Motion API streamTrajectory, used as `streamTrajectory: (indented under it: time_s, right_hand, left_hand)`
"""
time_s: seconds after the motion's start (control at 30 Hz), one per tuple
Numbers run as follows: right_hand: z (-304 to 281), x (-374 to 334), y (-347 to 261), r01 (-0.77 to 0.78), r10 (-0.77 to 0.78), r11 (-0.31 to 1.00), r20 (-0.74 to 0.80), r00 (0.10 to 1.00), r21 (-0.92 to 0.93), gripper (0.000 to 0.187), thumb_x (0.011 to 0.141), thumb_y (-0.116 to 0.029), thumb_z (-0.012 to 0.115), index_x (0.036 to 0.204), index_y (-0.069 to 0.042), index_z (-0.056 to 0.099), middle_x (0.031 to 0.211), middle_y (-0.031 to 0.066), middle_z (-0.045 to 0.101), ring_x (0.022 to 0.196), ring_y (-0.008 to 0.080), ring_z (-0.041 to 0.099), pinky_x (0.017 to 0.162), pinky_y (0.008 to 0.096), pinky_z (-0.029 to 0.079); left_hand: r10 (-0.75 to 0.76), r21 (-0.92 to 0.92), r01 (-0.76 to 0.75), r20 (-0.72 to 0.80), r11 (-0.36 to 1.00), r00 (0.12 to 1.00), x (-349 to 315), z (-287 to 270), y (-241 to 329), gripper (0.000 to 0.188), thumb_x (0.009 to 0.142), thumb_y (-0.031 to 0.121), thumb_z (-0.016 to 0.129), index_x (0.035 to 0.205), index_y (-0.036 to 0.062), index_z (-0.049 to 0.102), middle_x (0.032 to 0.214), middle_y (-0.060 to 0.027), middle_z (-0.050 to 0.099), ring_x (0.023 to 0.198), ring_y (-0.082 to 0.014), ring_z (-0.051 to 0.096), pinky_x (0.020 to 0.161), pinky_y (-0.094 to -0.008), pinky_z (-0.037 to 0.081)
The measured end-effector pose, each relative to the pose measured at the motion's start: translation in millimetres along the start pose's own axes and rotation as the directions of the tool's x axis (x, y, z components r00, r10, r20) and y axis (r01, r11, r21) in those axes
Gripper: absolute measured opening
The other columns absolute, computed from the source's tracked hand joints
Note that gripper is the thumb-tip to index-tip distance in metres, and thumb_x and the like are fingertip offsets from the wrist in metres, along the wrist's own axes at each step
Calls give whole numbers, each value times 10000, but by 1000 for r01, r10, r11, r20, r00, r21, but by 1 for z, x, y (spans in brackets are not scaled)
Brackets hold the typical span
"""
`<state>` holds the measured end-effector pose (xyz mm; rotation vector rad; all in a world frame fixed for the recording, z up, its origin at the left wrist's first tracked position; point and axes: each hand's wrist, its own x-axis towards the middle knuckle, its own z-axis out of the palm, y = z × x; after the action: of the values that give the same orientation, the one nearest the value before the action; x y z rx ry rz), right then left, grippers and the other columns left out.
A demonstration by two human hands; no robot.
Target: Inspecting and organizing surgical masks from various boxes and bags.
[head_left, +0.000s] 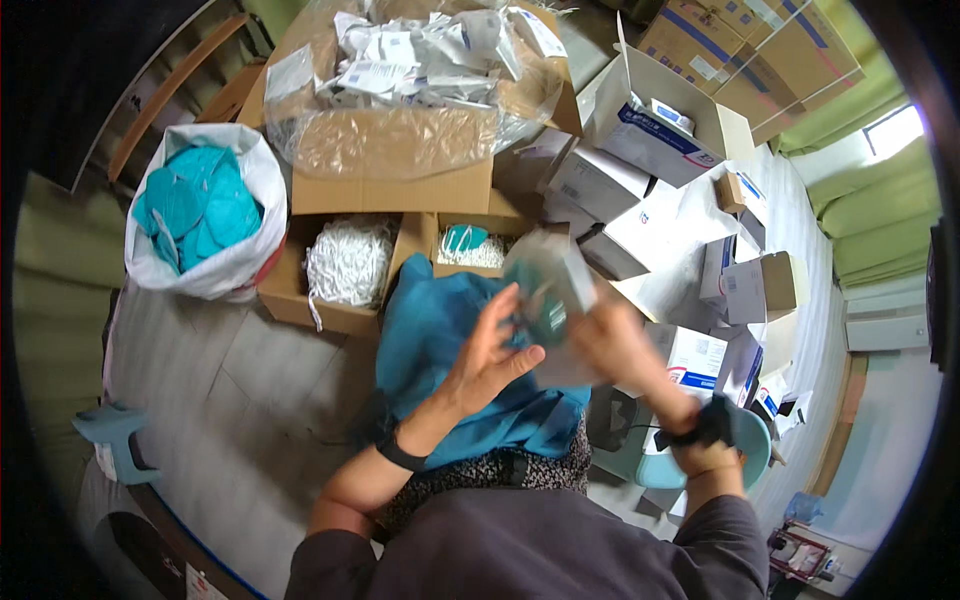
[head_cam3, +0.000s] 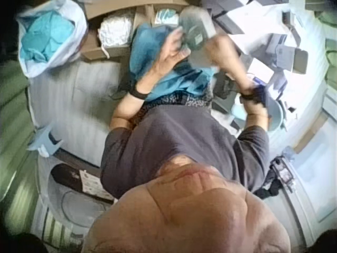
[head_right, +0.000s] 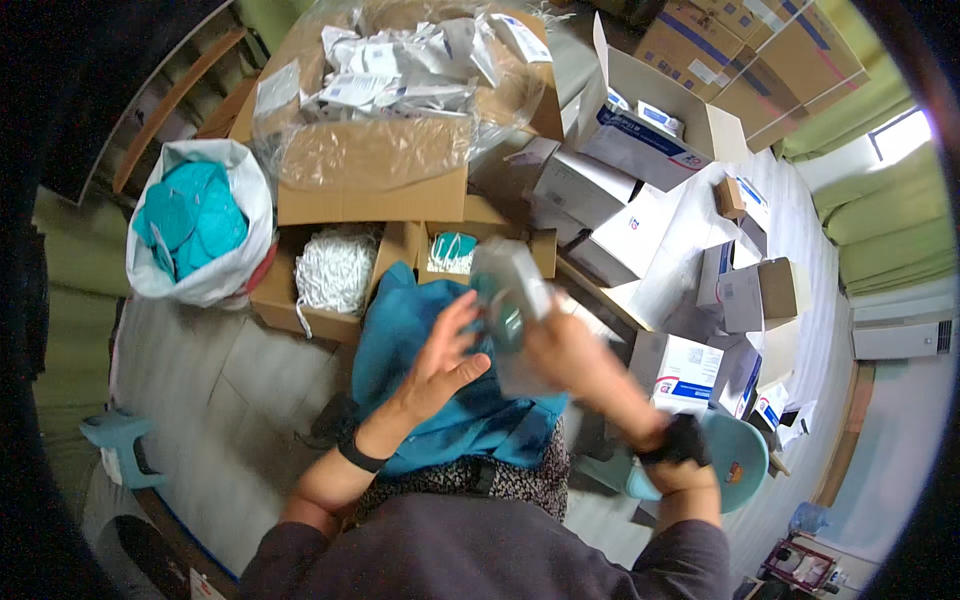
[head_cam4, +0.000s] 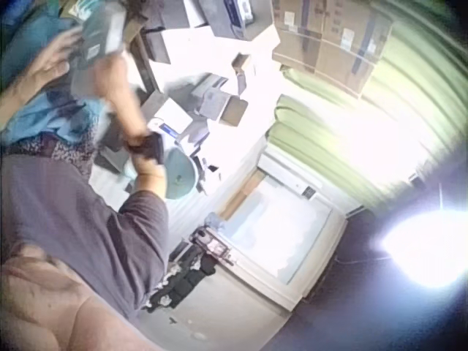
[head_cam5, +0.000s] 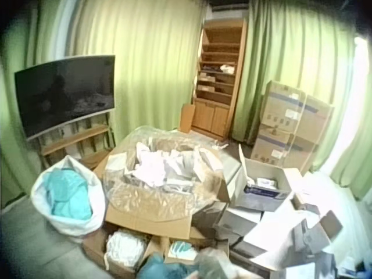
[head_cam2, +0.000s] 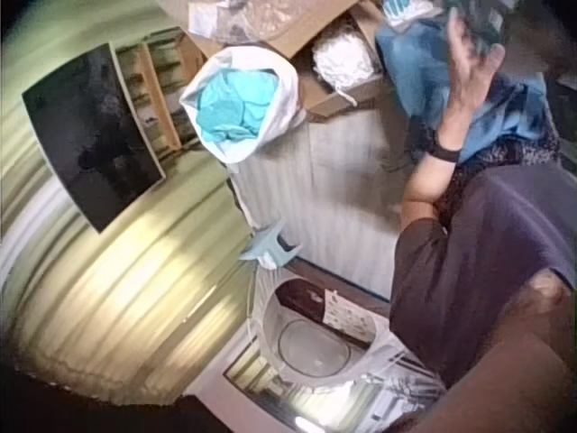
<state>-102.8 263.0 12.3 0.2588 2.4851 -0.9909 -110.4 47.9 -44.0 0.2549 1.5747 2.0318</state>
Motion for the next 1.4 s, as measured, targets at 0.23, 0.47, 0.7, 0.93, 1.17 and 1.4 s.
streamTrajectory:
  time_s: [0.23,0.47,0.7,0.93,1.17,1.4]
  right_hand:
    - [94,-77,-13,330,-343,935,91,935,126,883,835,-344,740,1437,110,280,1365,387,423,1193,479,525,992,448,463]
    - [110,-28,81,306,-295,951,-461,837,-54,472,949,-212,590,1334,29,463,1321,254,511,1206,339,523,996,398,417]
    - [175,-138,128,256,-277,949,-99,956,-183,717,919,-274,614,1510,-56,271,1568,281,146,1449,453,170,1163,511,204]
    - [143,-156,125,289,-364,898,-192,911,-331,229,885,-160,630,1076,-49,688,1149,162,618,1034,324,573,925,437,400]
    - [126,-58,63,411,-233,831,-436,869,376,241,885,-181,701,1057,-18,654,970,76,679,915,171,615,824,329,452]
    - [145,-37,43,451,-283,715,-369,885,534,174,861,-138,753,819,-34,620,759,-17,622,709,38,533,648,194,431]
  left_hand:
    - [-281,-254,331,215,909,935,-14,-36,-39,406,942,85,586,1325,-27,507,1250,-117,620,1134,-216,598,989,-360,479]
    - [-552,473,352,399,808,732,6,-128,-43,562,886,275,702,1354,22,522,1274,-155,620,1112,-244,621,956,-364,491]
    - [4,736,-244,312,631,950,-31,-85,-60,628,774,216,774,1347,82,552,1221,-153,592,1132,-324,565,978,-367,447]
    - [124,735,-208,168,645,978,-51,-61,-57,492,685,92,802,1150,57,648,1118,-108,633,1072,-310,582,953,-391,443]
    - [344,759,-413,262,503,902,-60,-36,-40,520,652,34,758,1156,85,639,1065,-95,638,1077,-306,566,950,-396,425]
    - [208,650,-227,108,725,972,-70,-26,-37,274,767,87,763,1020,35,671,867,-89,605,806,-231,606,698,-330,483]
